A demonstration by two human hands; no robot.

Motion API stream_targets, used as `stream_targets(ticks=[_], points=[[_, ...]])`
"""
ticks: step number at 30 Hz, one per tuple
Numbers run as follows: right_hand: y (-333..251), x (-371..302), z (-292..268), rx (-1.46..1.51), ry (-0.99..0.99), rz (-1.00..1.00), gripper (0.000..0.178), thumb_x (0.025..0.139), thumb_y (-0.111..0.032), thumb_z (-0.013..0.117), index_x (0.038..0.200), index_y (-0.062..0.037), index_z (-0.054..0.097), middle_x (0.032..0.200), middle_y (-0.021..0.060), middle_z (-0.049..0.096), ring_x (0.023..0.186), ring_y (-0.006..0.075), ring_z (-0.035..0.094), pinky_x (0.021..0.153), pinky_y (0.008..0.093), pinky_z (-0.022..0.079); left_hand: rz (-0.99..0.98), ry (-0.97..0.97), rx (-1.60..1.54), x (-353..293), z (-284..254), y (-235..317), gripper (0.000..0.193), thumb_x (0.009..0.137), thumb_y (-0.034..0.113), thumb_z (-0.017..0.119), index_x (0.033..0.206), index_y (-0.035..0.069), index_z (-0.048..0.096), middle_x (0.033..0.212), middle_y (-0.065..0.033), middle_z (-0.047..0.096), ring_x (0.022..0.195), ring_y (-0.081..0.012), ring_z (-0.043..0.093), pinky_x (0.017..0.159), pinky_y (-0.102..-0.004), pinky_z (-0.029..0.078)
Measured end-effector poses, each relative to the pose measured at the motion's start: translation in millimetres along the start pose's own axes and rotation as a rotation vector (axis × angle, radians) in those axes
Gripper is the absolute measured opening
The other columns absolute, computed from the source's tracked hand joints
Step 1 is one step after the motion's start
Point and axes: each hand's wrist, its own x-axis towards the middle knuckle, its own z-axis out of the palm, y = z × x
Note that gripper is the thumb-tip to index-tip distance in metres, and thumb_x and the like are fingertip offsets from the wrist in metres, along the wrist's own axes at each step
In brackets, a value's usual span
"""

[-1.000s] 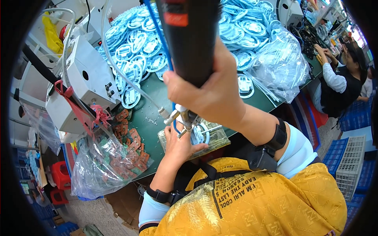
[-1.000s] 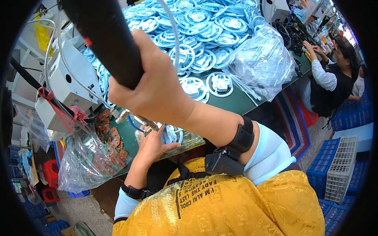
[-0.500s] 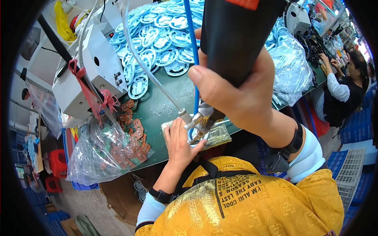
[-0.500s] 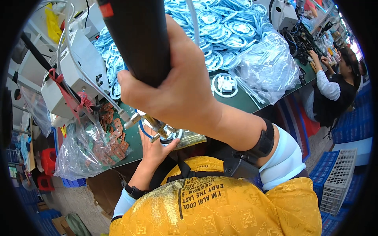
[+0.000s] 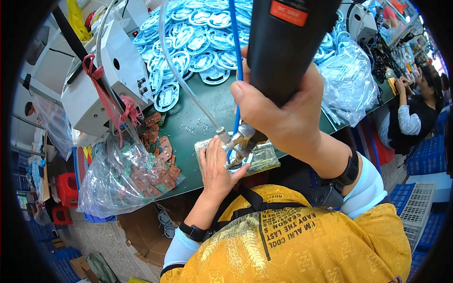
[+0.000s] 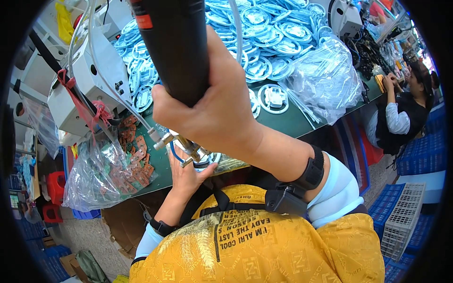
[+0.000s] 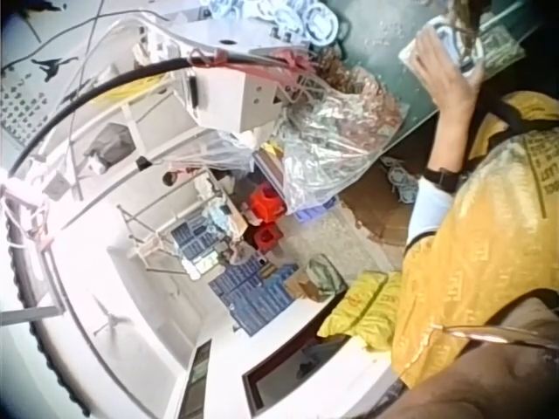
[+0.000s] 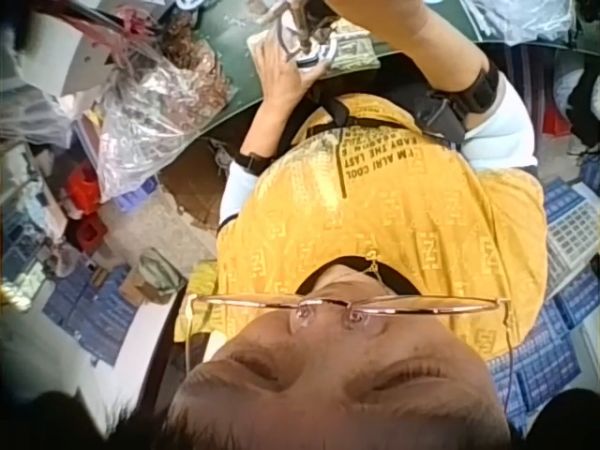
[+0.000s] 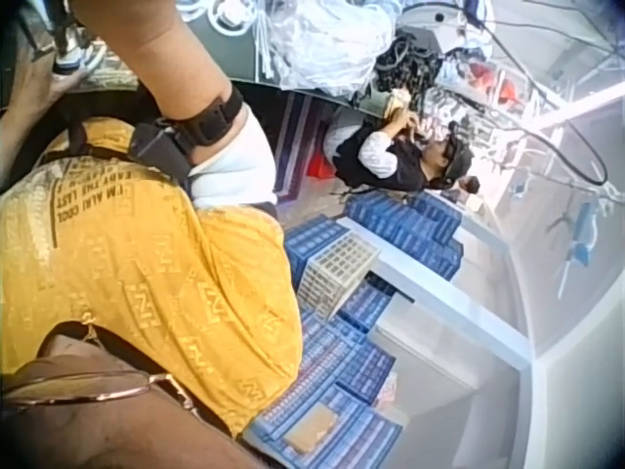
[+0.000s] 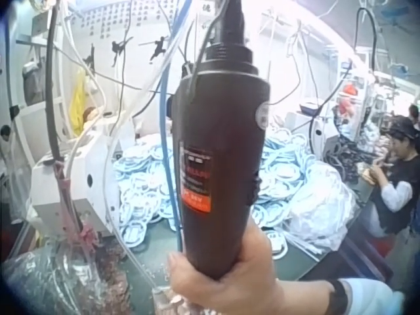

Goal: Assembling and soldering electronic parts into blue plastic housings at a manufacturing workstation.

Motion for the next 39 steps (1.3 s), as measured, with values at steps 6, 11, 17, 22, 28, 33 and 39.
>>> stream_targets(ticks=[6,11,17,22,28,33,39], points=[[6,-2,9,-0.083,-0.085,-0.13,0.046,0.071,-0.009,0.072,0.113,-0.0023,0.055,0.081,0.0032,0.057,0.065,0.0101,0.052,0.058,0.0266,0.045,0.013,-0.031,-0.003,0,0,0,0.089,0.066,0.035,0.087,0.136,-0.002,0.046,0.138,-0.0212,0.05,0.134,-0.037,0.042,0.11,-0.0546,0.028],[-13,15,-9,0.078,-0.137,-0.01,0.041,0.082,-0.001,0.07,0.121,0.0009,0.058,0.085,0.001,0.061,0.068,0.0079,0.061,0.059,0.0239,0.05,-0.051,-0.062,0.031,-12,-1,-8,0.101,0.067,0.038,0.087,0.144,-0.001,0.035,0.141,-0.0207,0.047,0.136,-0.0356,0.041,0.112,-0.0571,0.024],[-30,1,10,0.086,-0.121,-0.02,0.042,0.081,0.003,0.069,0.121,0.006,0.055,0.082,0.0051,0.063,0.065,0.0095,0.062,0.058,0.0235,0.05,-0.046,-0.102,-0.051,-12,-2,-18,0.099,0.063,0.032,0.089,0.142,-0.001,0.04,0.141,-0.0209,0.046,0.134,-0.0378,0.042,0.11,-0.0599,0.025],[-14,-10,19,0.084,-0.108,-0.005,0.041,0.08,0.004,0.07,0.119,0.0042,0.058,0.082,0.0036,0.063,0.068,0.0079,0.061,0.059,0.0222,0.049,-0.13,-0.091,-0.197,-14,6,-21,0.092,0.064,0.031,0.088,0.139,-0.001,0.045,0.134,-0.0219,0.05,0.129,-0.0384,0.045,0.108,-0.0606,0.027],[-6,-8,26,0.096,-0.142,-0.086,0.04,0.08,0.002,0.071,0.118,0.0043,0.058,0.082,0.0029,0.062,0.068,0.0073,0.06,0.06,0.0229,0.048,-0.157,-0.122,-0.188,-12,6,-19,0.089,0.067,0.039,0.085,0.137,0.0,0.047,0.128,-0.0184,0.053,0.125,-0.0388,0.047,0.108,-0.0589,0.029],[-2,-11,31,0.12,-0.106,0.032,0.038,0.078,0.002,0.07,0.114,0.0036,0.058,0.083,0.003,0.063,0.069,0.0072,0.06,0.06,0.0247,0.049,-0.15,-0.121,-0.159,-12,8,-20,0.086,0.068,0.04,0.085,0.136,0.001,0.049,0.127,-0.0175,0.054,0.125,-0.0387,0.047,0.108,-0.0581,0.029],[7,-22,31,0.168,-0.074,0.136,0.037,0.077,0.0,0.072,0.111,0.0028,0.058,0.086,0.0029,0.063,0.069,0.008,0.06,0.062,0.0256,0.05,-0.186,-0.095,-0.24,-10,3,-16,0.085,0.069,0.04,0.084,0.135,-0.001,0.048,0.126,-0.0194,0.053,0.125,-0.0396,0.047,0.108,-0.0584,0.03]])
